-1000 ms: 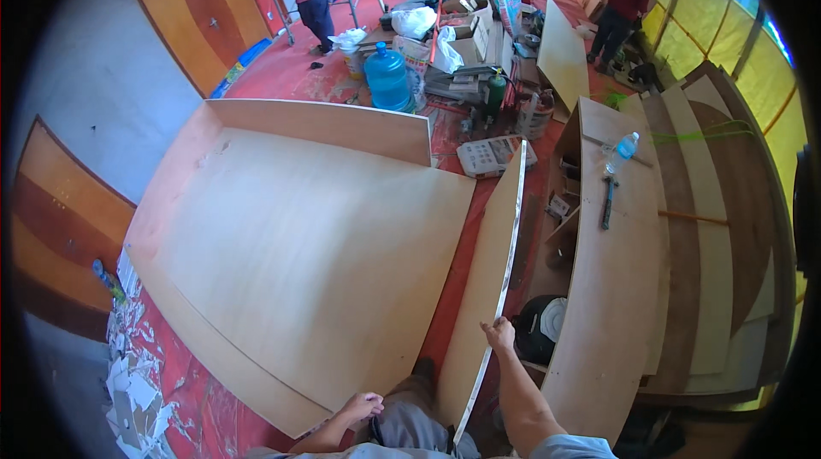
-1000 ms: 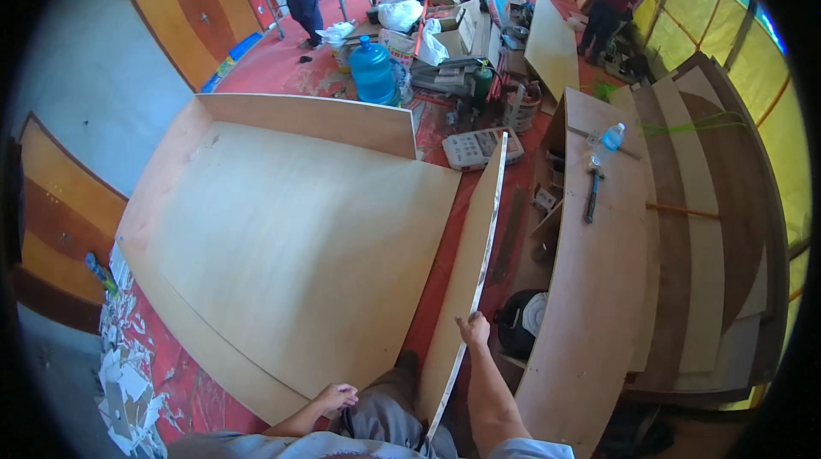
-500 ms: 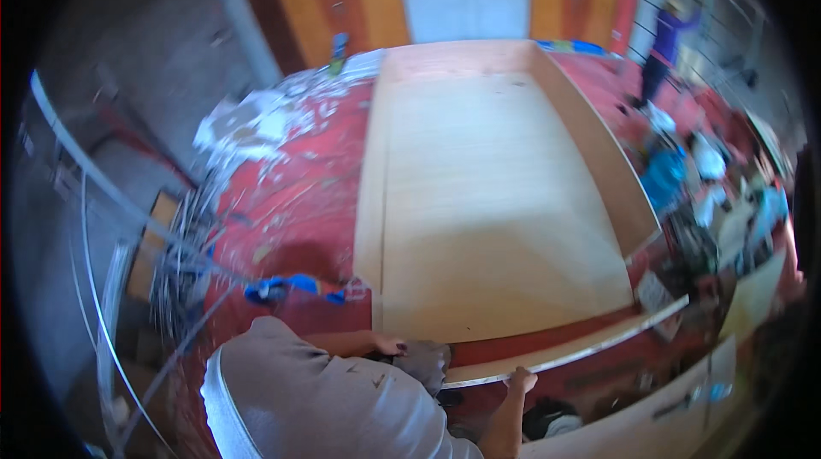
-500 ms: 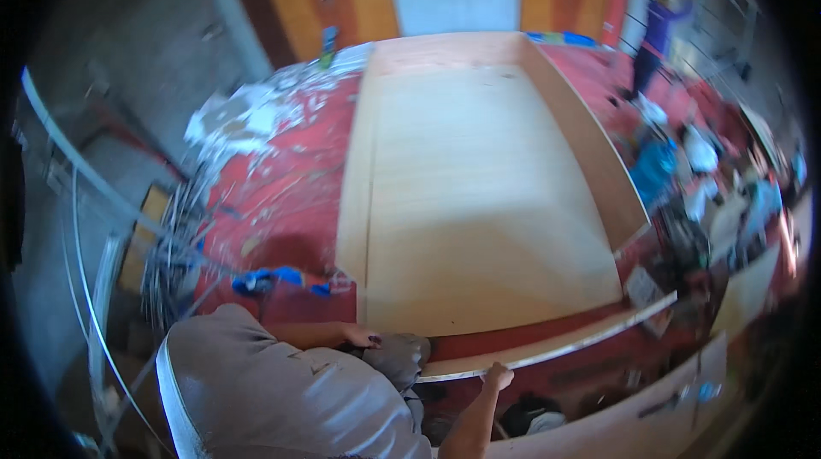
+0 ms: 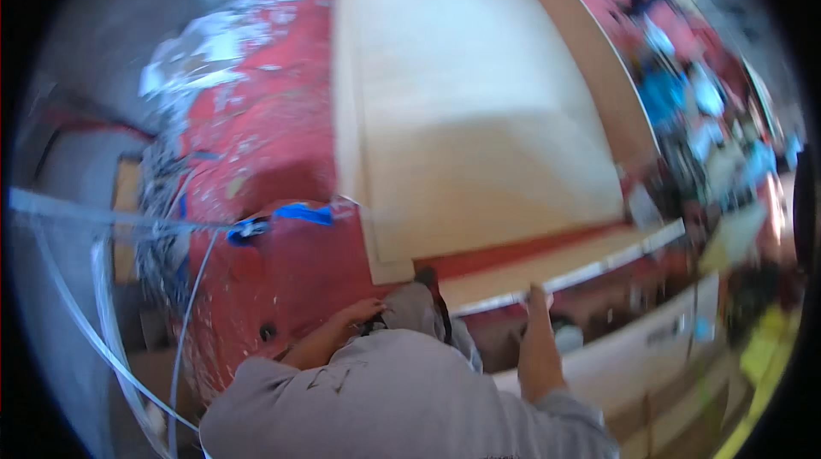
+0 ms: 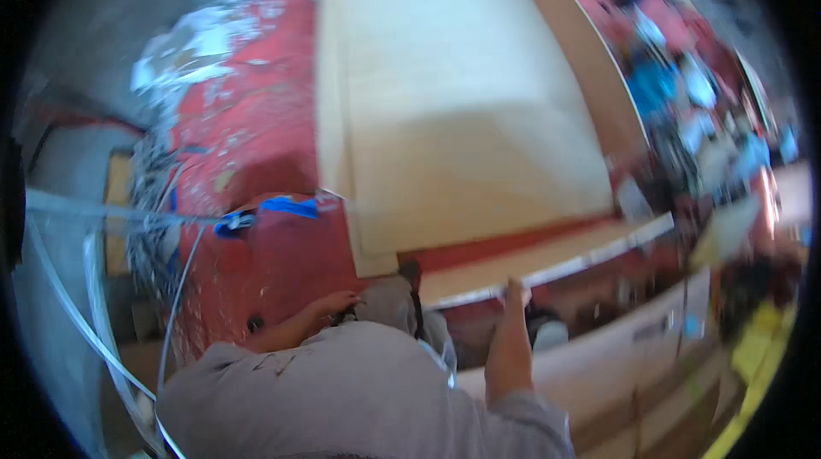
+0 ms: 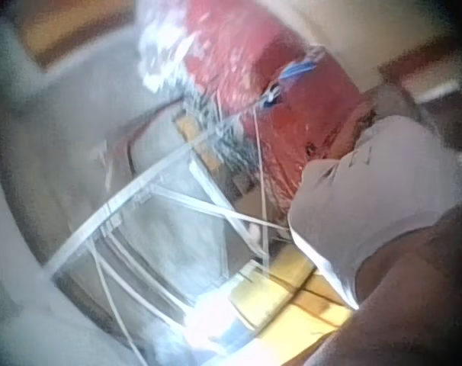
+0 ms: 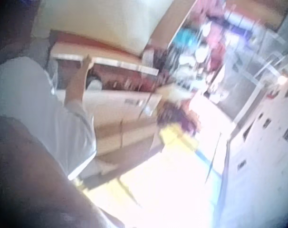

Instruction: The person assembles a large wooden frame by hand and using a drill. They align wooden boards, pick up and move boards into position, and secure them together with screws on a floor covered in protective sheeting.

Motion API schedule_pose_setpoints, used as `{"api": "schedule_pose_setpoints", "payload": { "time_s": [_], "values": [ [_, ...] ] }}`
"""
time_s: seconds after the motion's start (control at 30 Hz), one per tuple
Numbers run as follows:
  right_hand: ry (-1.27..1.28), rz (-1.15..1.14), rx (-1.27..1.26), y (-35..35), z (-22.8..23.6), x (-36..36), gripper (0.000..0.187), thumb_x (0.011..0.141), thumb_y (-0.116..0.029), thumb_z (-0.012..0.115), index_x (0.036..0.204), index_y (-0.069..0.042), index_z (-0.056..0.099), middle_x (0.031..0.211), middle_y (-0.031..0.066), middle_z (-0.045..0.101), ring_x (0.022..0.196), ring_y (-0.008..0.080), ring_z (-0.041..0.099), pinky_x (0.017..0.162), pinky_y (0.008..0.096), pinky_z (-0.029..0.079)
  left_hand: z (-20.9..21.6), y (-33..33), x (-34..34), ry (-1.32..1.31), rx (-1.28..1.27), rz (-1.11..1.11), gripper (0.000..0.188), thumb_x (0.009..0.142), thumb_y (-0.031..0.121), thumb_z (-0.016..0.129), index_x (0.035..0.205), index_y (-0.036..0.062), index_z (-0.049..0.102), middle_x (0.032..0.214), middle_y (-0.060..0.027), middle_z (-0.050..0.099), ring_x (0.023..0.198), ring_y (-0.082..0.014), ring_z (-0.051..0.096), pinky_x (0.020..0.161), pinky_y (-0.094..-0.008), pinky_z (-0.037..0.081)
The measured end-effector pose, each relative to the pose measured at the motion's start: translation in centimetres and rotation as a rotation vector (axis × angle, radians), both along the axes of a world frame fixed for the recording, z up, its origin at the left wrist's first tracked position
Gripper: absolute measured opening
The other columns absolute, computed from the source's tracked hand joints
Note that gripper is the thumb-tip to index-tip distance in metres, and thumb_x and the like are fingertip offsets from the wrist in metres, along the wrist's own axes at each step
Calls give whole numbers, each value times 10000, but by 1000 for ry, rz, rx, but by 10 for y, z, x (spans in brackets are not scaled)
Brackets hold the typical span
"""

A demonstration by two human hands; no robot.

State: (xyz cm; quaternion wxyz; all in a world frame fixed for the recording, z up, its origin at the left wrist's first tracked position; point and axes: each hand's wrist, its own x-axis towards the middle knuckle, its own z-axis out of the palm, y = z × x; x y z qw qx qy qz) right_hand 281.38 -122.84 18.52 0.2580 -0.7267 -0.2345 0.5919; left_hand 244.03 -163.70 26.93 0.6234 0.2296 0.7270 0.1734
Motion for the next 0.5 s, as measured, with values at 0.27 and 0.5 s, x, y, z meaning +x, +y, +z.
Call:
{"api": "schedule_pose_setpoints", "payload": {
  "time_s": [0.27, 0.5],
  "values": [
    [-350, 316, -153, 20, 42, -5, 325, 871, -191, 708, 1087, 51, 679, 977, 201, 700, 762, 303, 726, 609, 442, 652, -45, 33, -1, -35, 28, 7, 445, 984, 397, 597, 1200, 16, 671, 1100, -149, 713, 1002, -252, 657, 877, -379, 493],
    [-432, 179, -75, 34, 30, -5, 375, 767, -210, 691, 1044, 43, 682, 949, 230, 710, 820, 331, 729, 635, 427, 624, -7, 120, 19, 258, 138, -129, 533, 980, 468, 590, 1256, 15, 644, 1171, -187, 696, 1083, -273, 672, 958, -374, 499]
  ]
}}
